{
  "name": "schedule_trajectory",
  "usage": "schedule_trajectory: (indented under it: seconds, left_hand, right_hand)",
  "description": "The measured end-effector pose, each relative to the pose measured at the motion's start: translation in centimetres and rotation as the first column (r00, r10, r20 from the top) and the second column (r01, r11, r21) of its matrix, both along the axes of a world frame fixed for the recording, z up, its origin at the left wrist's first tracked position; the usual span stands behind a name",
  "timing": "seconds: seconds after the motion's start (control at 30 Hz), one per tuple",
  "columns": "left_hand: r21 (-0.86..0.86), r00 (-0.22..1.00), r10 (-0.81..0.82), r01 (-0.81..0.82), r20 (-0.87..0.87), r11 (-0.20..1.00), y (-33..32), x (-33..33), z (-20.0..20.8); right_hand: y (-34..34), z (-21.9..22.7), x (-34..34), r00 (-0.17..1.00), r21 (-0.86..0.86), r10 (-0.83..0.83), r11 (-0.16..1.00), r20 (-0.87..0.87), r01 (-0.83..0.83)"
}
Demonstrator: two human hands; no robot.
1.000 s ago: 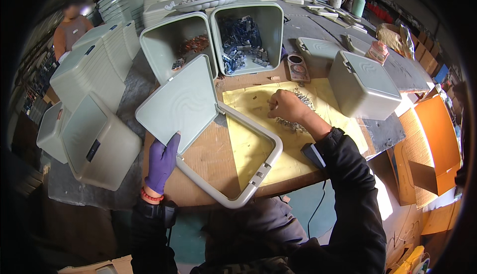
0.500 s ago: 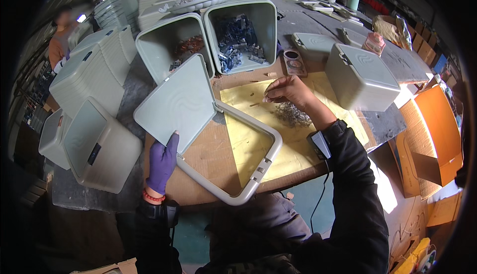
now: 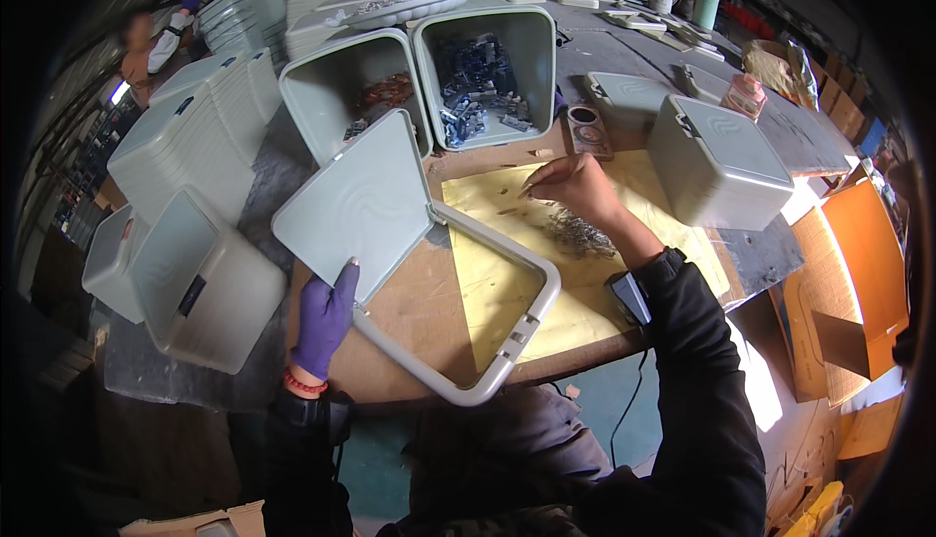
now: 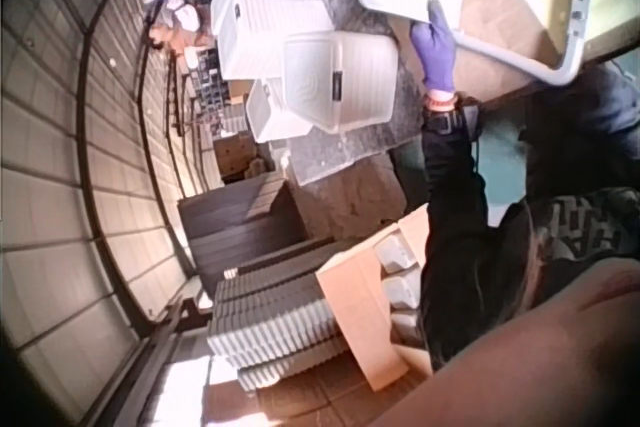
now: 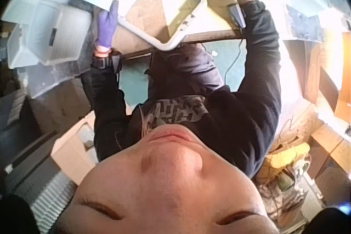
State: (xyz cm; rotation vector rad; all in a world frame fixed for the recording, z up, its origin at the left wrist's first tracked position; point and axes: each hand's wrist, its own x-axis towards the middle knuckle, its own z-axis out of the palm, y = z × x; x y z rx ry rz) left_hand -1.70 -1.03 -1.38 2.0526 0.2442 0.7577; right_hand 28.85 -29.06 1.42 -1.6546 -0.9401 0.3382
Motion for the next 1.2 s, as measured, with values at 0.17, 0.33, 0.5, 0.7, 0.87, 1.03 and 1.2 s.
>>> schedule_trajectory:
  seconds: [0.17,0.33,0.5,0.7,0.87,1.03,1.2]
  left_hand:
    - [0.011,1.0,0.009,-0.009,0.004,1.0,0.1,0.2,-0.5]
    - [0.032,0.998,-0.037,0.036,0.053,0.999,0.0,0.4,-0.8]
    - [-0.004,0.998,-0.043,0.044,0.054,0.999,-0.3,0.4,-0.7]
    - [-0.013,0.999,-0.042,0.042,0.034,0.999,-0.4,0.5,-0.4]
    - [-0.024,0.999,-0.036,0.037,0.029,0.999,-0.4,0.4,-0.4]
    - [-0.032,0.998,-0.025,0.027,0.056,0.999,-0.4,0.6,-0.7]
    - [0.006,0.997,-0.02,0.019,0.076,1.0,-0.2,0.7,-1.0]
  right_hand:
    - [4.7,1.3,-3.0,0.932,-0.045,0.053,0.998,0.358,-0.039]
    - [10.9,1.1,-4.7,0.853,-0.15,0.152,0.985,0.5,-0.088]
    - [11.7,0.2,-5.0,0.691,-0.125,0.147,0.989,0.708,-0.083]
    - [11.5,0.2,-4.8,0.917,-0.279,0.138,0.96,0.375,-0.03]
    - [12.0,-1.3,-4.9,0.605,0.009,0.014,0.999,0.796,-0.035]
    - [12.0,-2.4,-4.1,0.36,0.018,0.019,0.995,0.933,-0.1]
    - [11.5,-2.3,-4.6,0.304,-0.035,0.05,0.998,0.951,-0.055]
